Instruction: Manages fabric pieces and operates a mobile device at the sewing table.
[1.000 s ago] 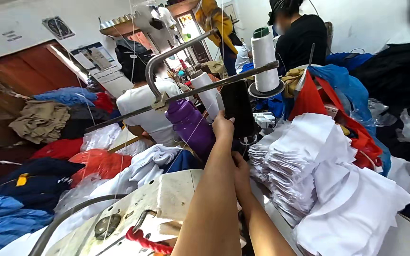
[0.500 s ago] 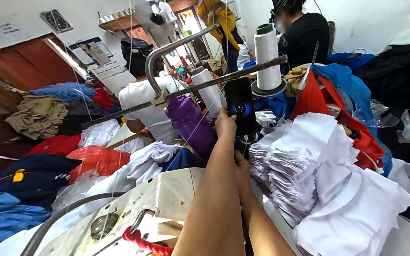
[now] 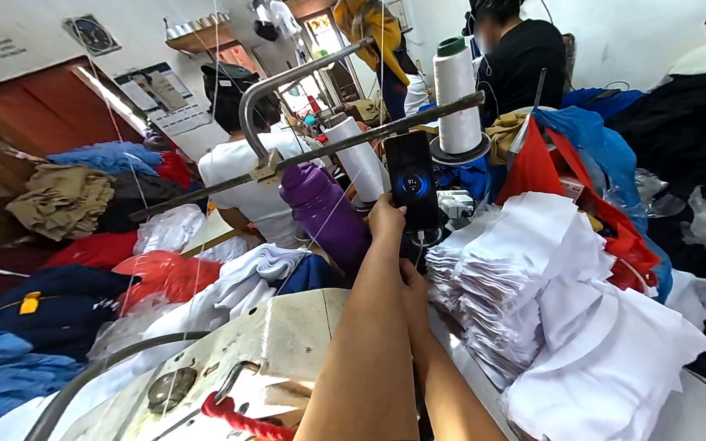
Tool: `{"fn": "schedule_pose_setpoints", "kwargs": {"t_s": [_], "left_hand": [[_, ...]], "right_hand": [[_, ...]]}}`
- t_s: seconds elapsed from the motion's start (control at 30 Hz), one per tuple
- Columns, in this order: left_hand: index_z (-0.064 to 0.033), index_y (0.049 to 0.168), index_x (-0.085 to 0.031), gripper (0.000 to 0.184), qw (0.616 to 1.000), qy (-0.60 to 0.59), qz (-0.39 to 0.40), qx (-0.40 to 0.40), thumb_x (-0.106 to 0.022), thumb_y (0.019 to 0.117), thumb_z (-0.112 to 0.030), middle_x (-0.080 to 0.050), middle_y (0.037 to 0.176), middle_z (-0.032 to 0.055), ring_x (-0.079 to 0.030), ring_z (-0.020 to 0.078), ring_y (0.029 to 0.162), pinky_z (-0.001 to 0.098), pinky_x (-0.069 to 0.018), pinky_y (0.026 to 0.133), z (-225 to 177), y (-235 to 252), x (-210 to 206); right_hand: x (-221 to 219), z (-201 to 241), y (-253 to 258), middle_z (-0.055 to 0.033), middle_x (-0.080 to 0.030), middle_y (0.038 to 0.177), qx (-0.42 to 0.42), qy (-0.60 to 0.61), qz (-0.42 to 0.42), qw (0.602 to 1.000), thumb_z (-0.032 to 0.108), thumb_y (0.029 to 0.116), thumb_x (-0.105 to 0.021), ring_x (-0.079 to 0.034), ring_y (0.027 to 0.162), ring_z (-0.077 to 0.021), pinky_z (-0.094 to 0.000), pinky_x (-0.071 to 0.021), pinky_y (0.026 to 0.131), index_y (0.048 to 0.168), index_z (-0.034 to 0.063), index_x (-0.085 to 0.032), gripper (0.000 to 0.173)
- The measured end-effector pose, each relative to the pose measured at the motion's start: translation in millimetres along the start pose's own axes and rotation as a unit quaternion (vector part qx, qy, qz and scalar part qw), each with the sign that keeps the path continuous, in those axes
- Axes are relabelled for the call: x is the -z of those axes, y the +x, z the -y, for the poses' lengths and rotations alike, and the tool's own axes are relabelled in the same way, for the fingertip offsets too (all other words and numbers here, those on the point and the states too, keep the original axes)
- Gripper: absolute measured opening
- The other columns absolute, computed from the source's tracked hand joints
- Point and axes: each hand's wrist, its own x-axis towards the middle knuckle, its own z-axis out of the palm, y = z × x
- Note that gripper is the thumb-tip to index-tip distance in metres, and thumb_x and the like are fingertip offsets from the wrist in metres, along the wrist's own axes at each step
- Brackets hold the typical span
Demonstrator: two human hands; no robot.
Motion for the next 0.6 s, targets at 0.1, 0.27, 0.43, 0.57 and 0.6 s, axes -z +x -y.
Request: {"fn": "schedule_pose_setpoints", "kwargs": {"t_s": [0.1,0.27,0.43,0.57,0.6], "left_hand": [[0.0008,0.143,-0.051,0.046,0.999,-0.028,0.029,0.017,-0.063,0.0997,-0.006,-0.060,0.135,0.0269,-0.058,0.0404,0.126,0.0557,-0.0454,0.105,1.8,-2.5,-5.0],[-0.0023,0.145,-0.049,0.047,0.993,-0.062,0.060,0.075,-0.060,0.0995,-0.001,-0.055,0.140,0.0274,-0.056,0.0415,0.126,0.0572,-0.0476,0.100,2.6,-8.8,-6.8],[-0.0075,0.155,-0.037,0.068,0.986,-0.085,0.071,0.127,-0.061,0.0935,0.008,-0.047,0.148,0.0270,-0.047,0.0420,0.135,0.0589,-0.0434,0.103,0.8,-14.2,-6.7],[-0.0037,0.150,-0.045,0.057,0.990,-0.031,0.061,0.121,-0.058,0.0950,0.004,-0.053,0.142,0.0278,-0.051,0.0419,0.132,0.0595,-0.0431,0.104,-0.3,-17.0,-5.5],[-0.0022,0.149,-0.045,0.051,0.992,-0.017,0.048,0.115,-0.055,0.0988,-0.001,-0.054,0.142,0.0283,-0.052,0.0421,0.132,0.0595,-0.0426,0.105,-1.8,-18.4,-4.6]], "right_hand": [[0.6,3.0,-0.5,-0.0045,-0.064,0.078,-0.013,-0.013,0.001,1.000,0.008,0.1020,-0.055,-0.059,0.071,-0.0076,-0.0297,-0.0501,0.070,0.106,0.0008,-0.069,0.017],[-1.1,0.5,0.4,-0.0028,-0.063,0.075,-0.009,-0.013,-0.012,1.000,0.008,0.1019,-0.056,-0.058,0.068,-0.0065,-0.0284,-0.0498,0.067,0.102,0.0026,-0.070,0.015],[-2.0,-3.0,1.8,-0.0032,-0.062,0.074,-0.003,-0.007,-0.014,1.000,0.007,0.1024,-0.055,-0.058,0.067,-0.0063,-0.0273,-0.0499,0.066,0.100,0.0015,-0.069,0.016],[-2.8,1.1,0.2,-0.0024,-0.063,0.073,-0.021,0.005,-0.021,1.000,0.009,0.1026,-0.057,-0.058,0.066,-0.0056,-0.0266,-0.0507,0.066,0.099,0.0018,-0.070,0.015],[-2.5,5.9,-1.2,-0.0030,-0.062,0.074,-0.033,0.006,-0.021,0.999,0.009,0.1032,-0.057,-0.058,0.067,-0.0062,-0.0271,-0.0502,0.067,0.100,0.0010,-0.070,0.015]]}}
